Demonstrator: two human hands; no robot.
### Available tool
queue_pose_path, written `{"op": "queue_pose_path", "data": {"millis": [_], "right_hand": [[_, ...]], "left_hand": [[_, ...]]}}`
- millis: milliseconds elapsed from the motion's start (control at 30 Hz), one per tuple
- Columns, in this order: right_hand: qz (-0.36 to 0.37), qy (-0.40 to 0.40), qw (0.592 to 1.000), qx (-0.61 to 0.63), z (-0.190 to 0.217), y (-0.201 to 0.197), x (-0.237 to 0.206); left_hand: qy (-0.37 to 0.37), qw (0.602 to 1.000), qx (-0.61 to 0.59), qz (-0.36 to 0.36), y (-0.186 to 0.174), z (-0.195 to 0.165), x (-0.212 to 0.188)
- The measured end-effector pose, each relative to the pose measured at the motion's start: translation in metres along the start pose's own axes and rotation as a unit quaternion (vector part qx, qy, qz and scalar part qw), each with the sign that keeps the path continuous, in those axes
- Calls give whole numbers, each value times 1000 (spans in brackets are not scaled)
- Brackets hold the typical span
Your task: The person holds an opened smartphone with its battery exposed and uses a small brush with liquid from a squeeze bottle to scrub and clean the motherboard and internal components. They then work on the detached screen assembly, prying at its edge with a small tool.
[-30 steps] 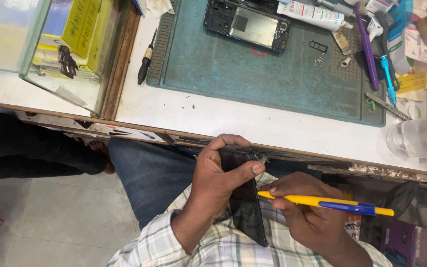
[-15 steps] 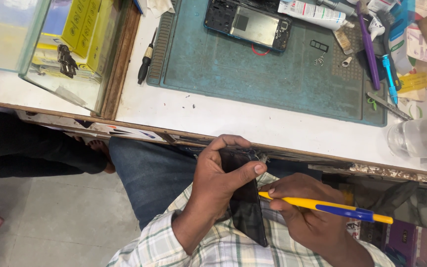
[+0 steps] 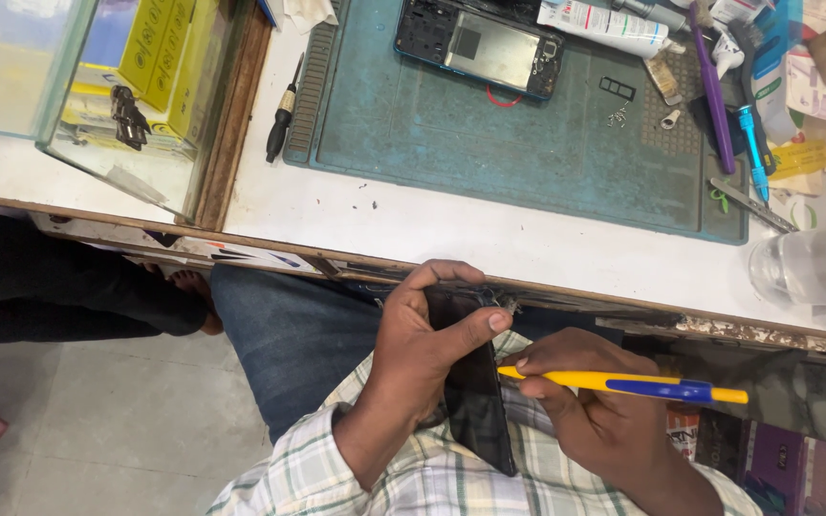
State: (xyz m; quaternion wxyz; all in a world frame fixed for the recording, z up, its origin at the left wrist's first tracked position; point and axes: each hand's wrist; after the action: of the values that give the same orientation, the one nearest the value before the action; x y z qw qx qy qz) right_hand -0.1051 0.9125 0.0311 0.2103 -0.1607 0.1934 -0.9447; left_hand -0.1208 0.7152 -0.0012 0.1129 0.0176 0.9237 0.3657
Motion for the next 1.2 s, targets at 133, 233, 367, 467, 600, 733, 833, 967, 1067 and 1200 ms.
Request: {"op": "queue_pose_path", "data": {"millis": [133,233,367,467,600,733,833,967,1067,1200], "right_hand": [[-23,7,999,41,-5,3,-4],[-32,1,998,53,-7,3,-5],[-33,1,998,47,-7,1,-6],[-31,1,999,29,-6,1,-6],[-28,3,999,21,-4,0,-5],[-27,-4,999,21,-2,0,-4],[-26,-13,1000,10,0,0,-1],[-20,-24,999,-19,5,0,3],[-25,-41,998,-43,8,1,5],[-7,-31,998,-57,11,1,6]], "left_hand": [[-2,1000,-13,11,-1,0,0],[-3,1000,-18,16,-1,-1,1],[-3,1000,-16,18,0,-1,1],[-6,1000,-7,15,1,-1,1],[-1,1000,-9,17,1,-1,2],[-2,1000,-9,16,1,-1,2],[-5,1000,-6,14,1,-2,2],[-3,1000,-6,14,1,-1,2],[-2,1000,3,11,1,-1,1],[-8,1000,2,5,0,0,0]]}}
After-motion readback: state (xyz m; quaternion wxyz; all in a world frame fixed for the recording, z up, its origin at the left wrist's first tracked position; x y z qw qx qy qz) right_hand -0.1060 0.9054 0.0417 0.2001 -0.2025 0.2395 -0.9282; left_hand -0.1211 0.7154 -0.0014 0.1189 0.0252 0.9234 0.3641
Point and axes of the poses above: each hand's wrist, its own x-axis towards the middle knuckle, its own y-axis out of the palm, z = x × y, and after that the axes turned 3 degrees about z, right-handed
